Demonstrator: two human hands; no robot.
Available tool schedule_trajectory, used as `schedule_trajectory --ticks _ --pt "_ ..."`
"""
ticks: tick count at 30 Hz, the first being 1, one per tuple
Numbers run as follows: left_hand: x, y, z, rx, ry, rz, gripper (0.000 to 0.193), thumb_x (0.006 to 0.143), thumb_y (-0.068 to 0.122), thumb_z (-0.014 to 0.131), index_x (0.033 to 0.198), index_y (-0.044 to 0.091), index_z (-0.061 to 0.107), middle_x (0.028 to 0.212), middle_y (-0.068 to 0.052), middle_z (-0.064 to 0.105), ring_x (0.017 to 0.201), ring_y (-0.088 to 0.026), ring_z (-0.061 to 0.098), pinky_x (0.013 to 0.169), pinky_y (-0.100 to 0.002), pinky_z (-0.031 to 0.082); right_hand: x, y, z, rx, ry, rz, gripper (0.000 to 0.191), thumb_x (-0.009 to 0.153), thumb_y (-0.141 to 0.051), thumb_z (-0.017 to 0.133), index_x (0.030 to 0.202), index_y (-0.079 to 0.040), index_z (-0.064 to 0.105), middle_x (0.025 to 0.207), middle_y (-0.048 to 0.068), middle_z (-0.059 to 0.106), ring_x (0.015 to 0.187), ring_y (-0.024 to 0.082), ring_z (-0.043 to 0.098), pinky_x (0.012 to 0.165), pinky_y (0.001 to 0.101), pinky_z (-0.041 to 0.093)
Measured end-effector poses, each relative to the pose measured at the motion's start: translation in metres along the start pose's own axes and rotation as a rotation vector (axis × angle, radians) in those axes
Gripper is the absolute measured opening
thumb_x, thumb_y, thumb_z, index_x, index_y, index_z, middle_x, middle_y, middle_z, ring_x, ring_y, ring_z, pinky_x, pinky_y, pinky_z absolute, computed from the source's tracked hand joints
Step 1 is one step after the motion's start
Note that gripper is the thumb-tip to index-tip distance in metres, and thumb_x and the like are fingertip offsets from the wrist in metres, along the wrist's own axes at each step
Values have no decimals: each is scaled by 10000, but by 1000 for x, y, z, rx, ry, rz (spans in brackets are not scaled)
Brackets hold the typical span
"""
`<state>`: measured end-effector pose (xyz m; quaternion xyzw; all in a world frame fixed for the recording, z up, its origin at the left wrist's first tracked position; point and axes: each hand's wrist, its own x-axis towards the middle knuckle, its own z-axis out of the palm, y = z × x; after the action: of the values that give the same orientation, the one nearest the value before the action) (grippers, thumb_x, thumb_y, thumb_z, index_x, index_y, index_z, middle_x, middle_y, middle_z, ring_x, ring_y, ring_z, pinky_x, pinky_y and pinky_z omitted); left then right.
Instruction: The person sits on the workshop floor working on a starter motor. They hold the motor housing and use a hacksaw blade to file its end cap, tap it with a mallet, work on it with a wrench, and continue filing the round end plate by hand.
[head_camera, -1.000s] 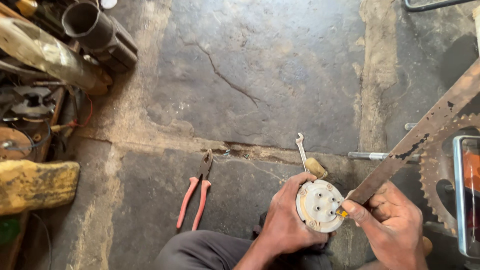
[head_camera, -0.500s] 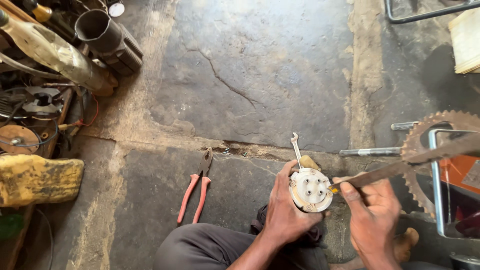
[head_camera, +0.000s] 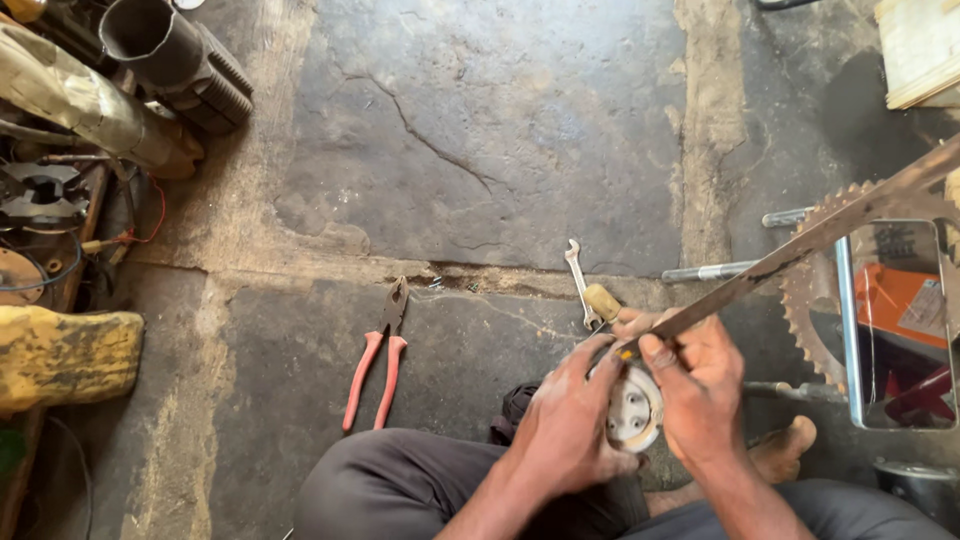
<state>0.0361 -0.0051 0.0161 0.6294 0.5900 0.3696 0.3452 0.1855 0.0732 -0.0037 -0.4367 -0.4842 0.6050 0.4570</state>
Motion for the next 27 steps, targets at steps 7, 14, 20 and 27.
schedule_trajectory --ticks 7,14,20,27 --pt "9 -7 1 -81 -8 -62 934 549 282 870 1391 64 530 1328 -179 618 1223 -403 623 1022 -441 516 -13 -35 -30 -515 96 -72 188 933 -16 720 1072 64 623 889 166 726 778 146 660 688 274 525" --pt "12 -5 2 -54 22 -94 939 544 294 869 1389 67 528 1332 -175 607 1206 -401 615 993 -452 515 -40 -19 -37 -402 108 -119 207 867 -107 769 938 5 609 827 64 730 717 67 673 646 228 561" --pt "11 -5 -1 -36 123 -93 941 518 309 875 1375 78 563 1304 -153 637 1169 -381 645 973 -445 533 -38 -16 -26 -867 224 -282 331 852 -190 820 847 6 554 715 101 738 609 131 710 567 308 528" --pt "-19 -1 6 -44 230 -248 919 524 329 870 1357 84 566 1276 -127 644 1174 -348 648 972 -438 532 -44 -9 -12 -1014 107 -424 382 838 -257 811 818 -10 519 625 113 669 544 323 652 538 430 491"
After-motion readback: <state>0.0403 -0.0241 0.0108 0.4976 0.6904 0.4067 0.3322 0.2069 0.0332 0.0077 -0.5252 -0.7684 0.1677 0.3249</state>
